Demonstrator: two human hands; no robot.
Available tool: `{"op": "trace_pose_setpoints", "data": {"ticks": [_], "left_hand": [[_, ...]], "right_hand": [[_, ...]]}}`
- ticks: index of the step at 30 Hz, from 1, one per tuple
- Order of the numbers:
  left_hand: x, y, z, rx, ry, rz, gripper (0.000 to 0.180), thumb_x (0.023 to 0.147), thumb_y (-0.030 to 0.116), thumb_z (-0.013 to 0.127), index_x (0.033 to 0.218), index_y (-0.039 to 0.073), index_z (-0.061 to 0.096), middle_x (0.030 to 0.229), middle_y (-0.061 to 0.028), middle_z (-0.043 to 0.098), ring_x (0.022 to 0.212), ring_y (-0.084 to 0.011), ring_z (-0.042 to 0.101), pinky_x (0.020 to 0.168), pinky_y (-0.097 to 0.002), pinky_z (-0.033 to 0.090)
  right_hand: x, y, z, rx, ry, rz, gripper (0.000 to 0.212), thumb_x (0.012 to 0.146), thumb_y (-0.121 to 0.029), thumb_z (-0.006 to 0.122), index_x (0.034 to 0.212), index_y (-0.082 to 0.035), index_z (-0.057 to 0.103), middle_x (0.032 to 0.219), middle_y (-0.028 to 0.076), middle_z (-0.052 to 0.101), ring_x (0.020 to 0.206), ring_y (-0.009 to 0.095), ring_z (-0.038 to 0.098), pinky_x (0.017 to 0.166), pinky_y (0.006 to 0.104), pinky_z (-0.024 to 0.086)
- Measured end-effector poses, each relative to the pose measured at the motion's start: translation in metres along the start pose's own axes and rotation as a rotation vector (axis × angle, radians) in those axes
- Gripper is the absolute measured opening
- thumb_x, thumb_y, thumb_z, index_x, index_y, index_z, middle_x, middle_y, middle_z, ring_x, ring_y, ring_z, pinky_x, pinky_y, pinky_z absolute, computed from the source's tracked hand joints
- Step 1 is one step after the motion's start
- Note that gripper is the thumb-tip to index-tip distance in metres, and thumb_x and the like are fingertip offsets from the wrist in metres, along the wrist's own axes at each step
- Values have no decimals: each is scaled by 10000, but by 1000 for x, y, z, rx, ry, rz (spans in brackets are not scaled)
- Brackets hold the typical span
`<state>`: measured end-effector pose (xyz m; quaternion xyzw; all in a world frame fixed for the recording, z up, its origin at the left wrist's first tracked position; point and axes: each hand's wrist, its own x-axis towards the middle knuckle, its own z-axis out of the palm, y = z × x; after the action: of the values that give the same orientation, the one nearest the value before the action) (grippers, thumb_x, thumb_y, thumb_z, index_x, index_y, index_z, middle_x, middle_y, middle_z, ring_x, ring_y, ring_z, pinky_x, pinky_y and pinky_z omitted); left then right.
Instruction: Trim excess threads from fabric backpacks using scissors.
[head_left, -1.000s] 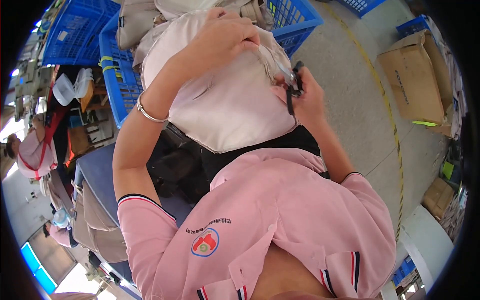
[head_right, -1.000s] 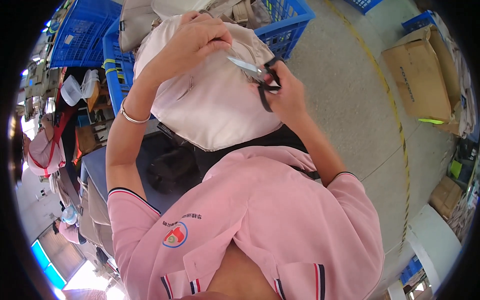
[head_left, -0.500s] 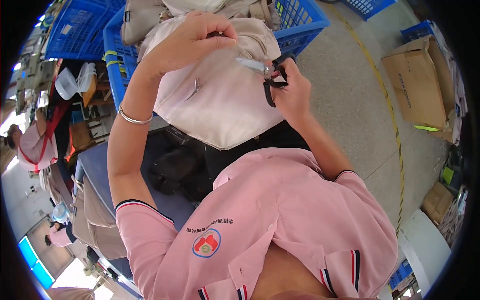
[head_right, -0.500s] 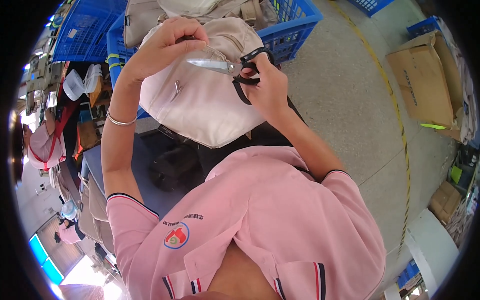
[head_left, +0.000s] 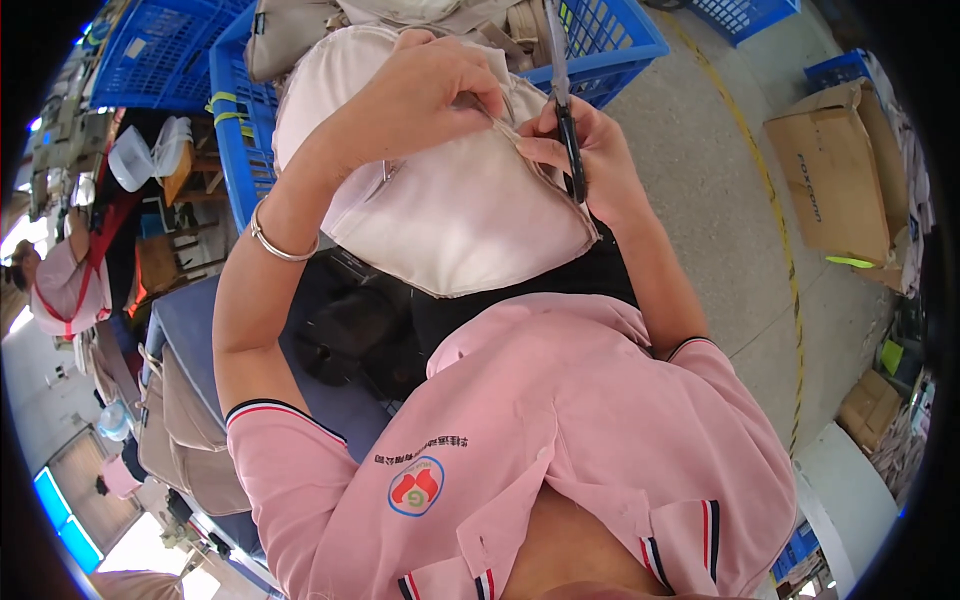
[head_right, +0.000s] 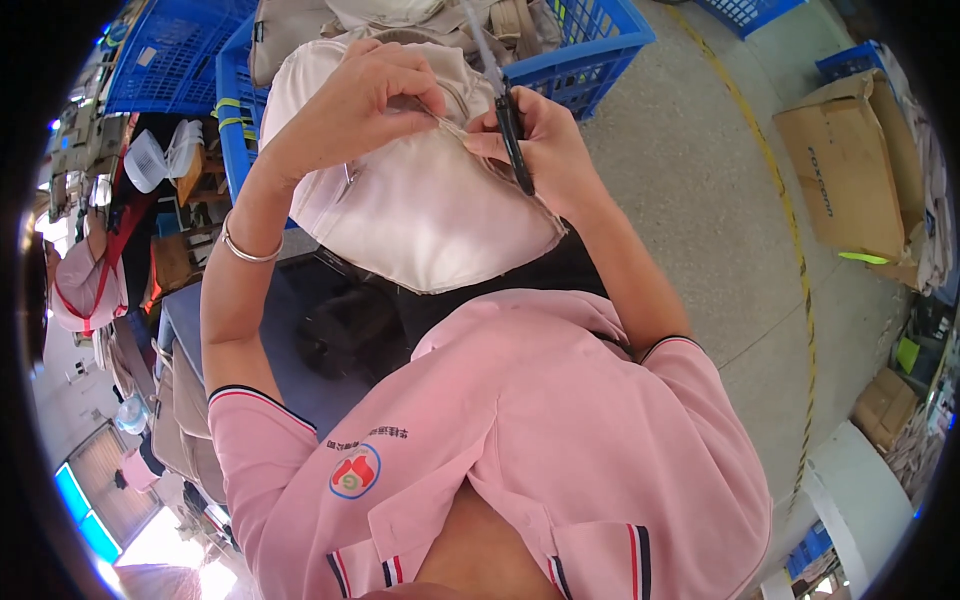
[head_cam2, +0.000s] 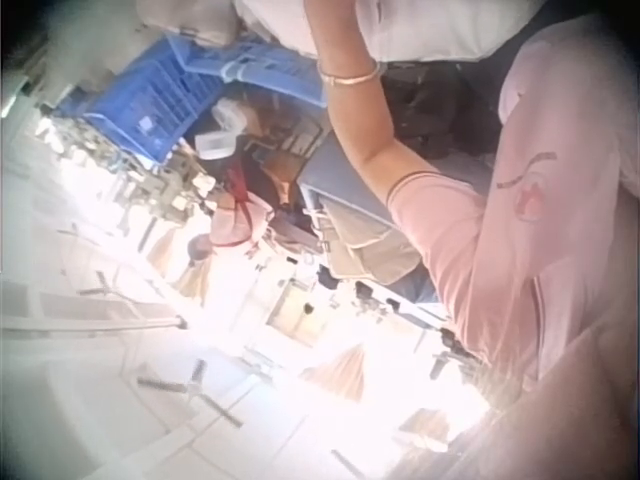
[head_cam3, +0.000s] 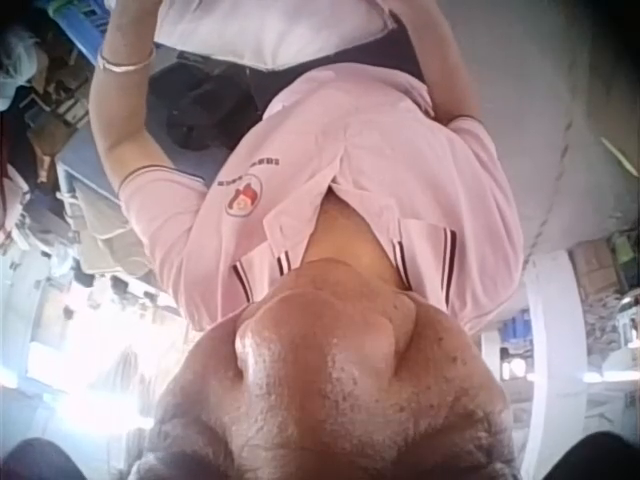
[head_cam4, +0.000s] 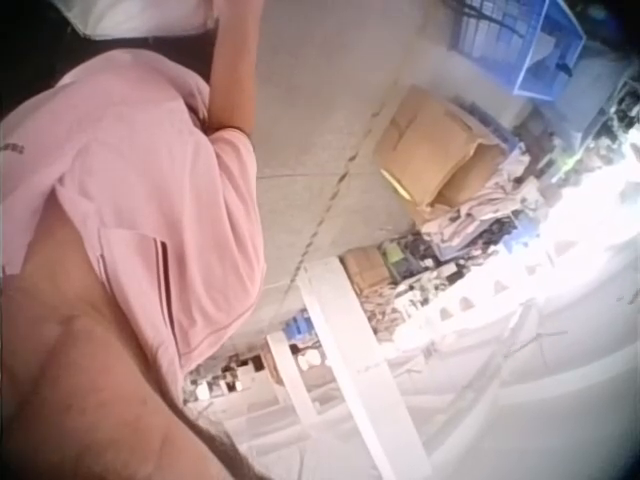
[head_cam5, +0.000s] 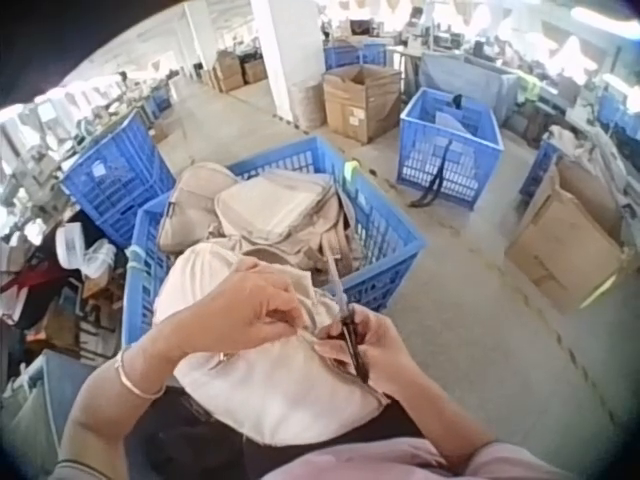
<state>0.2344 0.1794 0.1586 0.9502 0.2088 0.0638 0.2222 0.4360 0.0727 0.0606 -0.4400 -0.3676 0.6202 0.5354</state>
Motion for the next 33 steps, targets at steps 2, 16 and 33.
{"op": "trace_pose_setpoints", "data": {"ticks": [2, 16, 33], "left_hand": [[0, -6, 2, -12, 8, -20, 74, 810, 119, 689, 873, 82, 678, 847, -5, 597, 919, -173, 555, 987, -351, 301], [-11, -30, -3, -408, -36, -237, 67, 833, 41, 663, 867, -17, 671, 770, -4, 608, 746, -74, 541, 693, -232, 437], [-14, -34, -5, -562, -114, -269, 84, 855, 56, 667, 919, 5, 686, 832, 22, 633, 822, -52, 559, 789, -216, 457]], "right_hand": [[-2, 1, -4, -102, 7, -14, 276, 809, -138, 818, 912, -20, 590, 839, 34, 665, 762, 89, 601, 660, 263, 477], [-74, 14, -15, -1327, 96, -129, 706, 735, -531, 803, 1079, 17, 520, 1020, 154, 589, 967, 367, 626, 719, 451, 525], [-56, 28, 1, -1307, 130, -343, 599, 788, -553, 757, 893, -9, 531, 848, 153, 639, 729, 357, 669, 592, 435, 520]]}}
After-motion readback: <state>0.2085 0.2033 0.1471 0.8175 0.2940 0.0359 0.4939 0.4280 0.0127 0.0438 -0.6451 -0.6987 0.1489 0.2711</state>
